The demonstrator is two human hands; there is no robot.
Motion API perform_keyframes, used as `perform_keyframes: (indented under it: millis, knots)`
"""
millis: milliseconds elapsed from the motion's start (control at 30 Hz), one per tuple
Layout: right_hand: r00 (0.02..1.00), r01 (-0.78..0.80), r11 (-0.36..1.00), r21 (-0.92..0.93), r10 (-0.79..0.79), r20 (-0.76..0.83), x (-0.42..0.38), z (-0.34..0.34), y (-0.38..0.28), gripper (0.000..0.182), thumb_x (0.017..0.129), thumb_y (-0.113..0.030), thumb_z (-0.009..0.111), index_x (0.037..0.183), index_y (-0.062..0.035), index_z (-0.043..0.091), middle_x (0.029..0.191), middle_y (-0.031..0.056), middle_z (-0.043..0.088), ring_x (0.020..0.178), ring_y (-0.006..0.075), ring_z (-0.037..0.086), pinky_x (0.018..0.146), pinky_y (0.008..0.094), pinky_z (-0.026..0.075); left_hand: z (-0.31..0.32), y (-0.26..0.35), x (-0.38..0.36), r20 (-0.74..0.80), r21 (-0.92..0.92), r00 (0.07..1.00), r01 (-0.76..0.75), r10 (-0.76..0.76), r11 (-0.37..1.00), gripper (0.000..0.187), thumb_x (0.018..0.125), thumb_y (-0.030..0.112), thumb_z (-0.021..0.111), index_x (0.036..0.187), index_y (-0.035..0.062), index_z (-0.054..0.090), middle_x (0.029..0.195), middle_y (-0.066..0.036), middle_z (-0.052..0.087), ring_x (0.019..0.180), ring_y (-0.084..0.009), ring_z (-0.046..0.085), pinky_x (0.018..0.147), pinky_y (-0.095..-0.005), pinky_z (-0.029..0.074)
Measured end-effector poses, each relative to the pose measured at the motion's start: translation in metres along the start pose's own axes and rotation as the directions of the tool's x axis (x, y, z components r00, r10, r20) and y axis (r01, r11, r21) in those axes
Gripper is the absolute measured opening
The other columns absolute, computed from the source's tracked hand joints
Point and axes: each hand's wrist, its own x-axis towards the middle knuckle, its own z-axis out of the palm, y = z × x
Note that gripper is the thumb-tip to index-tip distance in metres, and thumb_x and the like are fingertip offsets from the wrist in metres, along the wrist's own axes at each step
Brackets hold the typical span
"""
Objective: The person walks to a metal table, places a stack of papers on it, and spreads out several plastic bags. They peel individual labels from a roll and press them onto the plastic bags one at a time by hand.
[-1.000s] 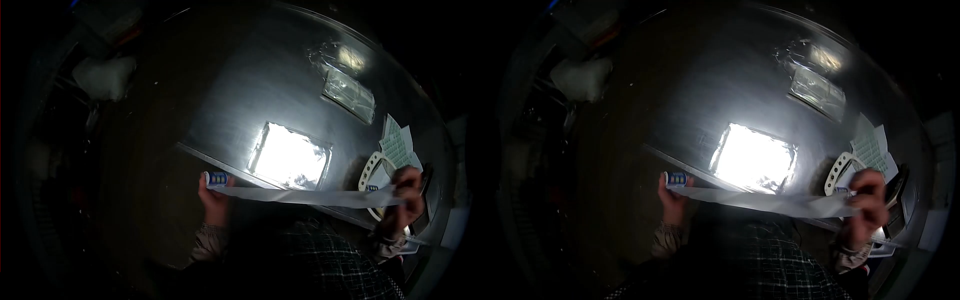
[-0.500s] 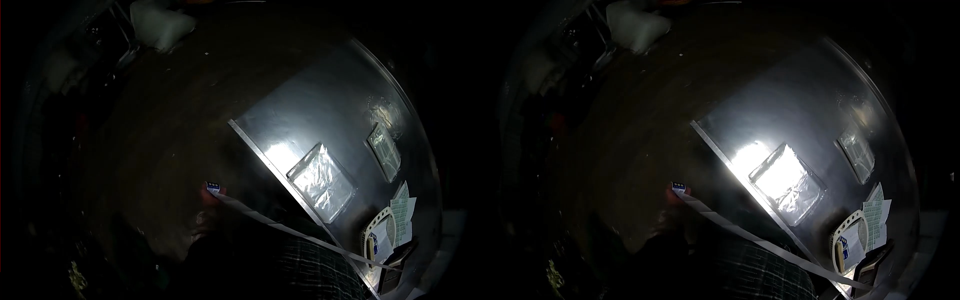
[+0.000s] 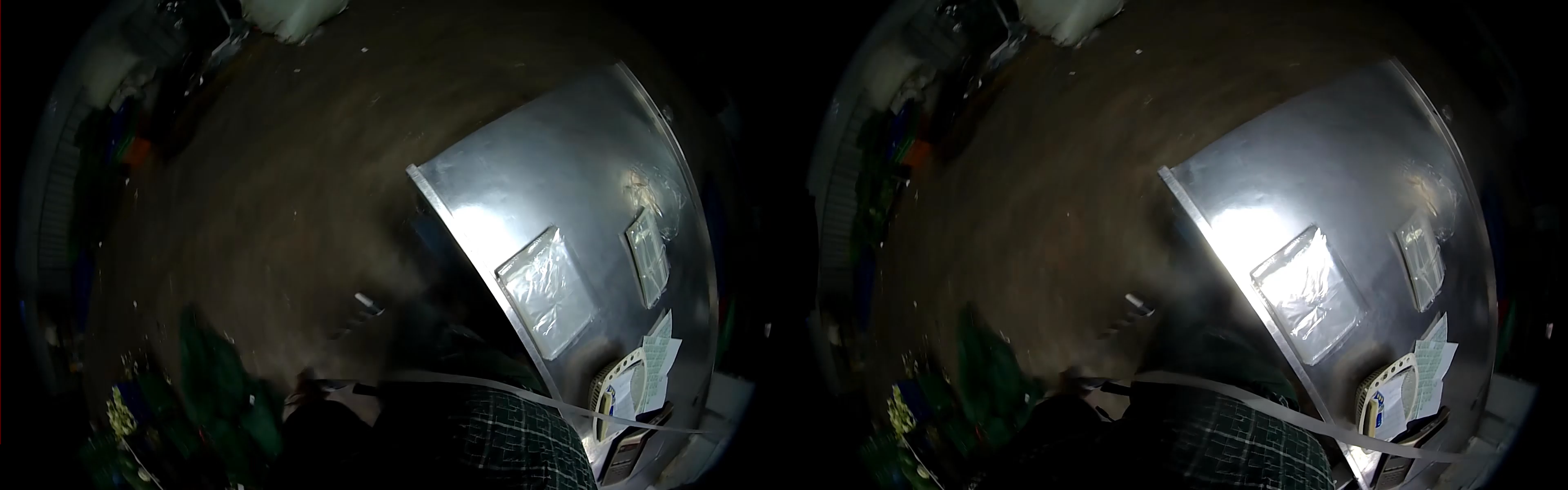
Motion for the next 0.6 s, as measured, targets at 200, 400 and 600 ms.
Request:
perform_keyframes:
  millis: [200,400,600]
  knots:
    - [0.996,-0.024,1.000,-0.006,0.024,0.089,0.020,0.046,0.011,0.027,0.097,-0.020,0.052,0.113,-0.0011,0.062,0.118,0.0120,0.058,0.105,0.0233,0.058,0.093,0.0381,0.048,-0.129,0.055,-0.056,-0.093,0.995,0.897,0.092,0.432,0.022,0.036,0.092,0.043,0.053,0.104,0.0105,0.063,0.109,-0.011,0.064,0.098,-0.0338,0.061,0.082,-0.0510,0.052]
    - [0.960,0.008,0.953,-0.303,0.077,0.269,0.041,0.088,0.060,0.028,0.096,-0.021,0.054,0.112,0.0002,0.063,0.116,0.0125,0.059,0.103,0.0233,0.059,0.089,0.0373,0.050,-0.238,0.088,-0.124,-0.338,0.790,0.763,0.548,0.551,-0.274,0.033,0.092,0.040,0.054,0.097,0.0110,0.067,0.105,-0.013,0.066,0.096,-0.0344,0.063,0.080,-0.0503,0.053]
    - [0.438,0.837,0.451,-0.308,-0.216,0.873,0.021,0.143,0.103,0.034,0.099,-0.019,0.050,0.127,0.0004,0.055,0.126,0.0125,0.057,0.110,0.0190,0.058,0.092,0.0311,0.047,-0.243,0.109,-0.081,-0.192,0.750,0.785,0.504,0.589,-0.428,0.030,0.091,0.038,0.056,0.090,0.0115,0.071,0.102,-0.014,0.068,0.094,-0.0350,0.065,0.079,-0.0495,0.053]
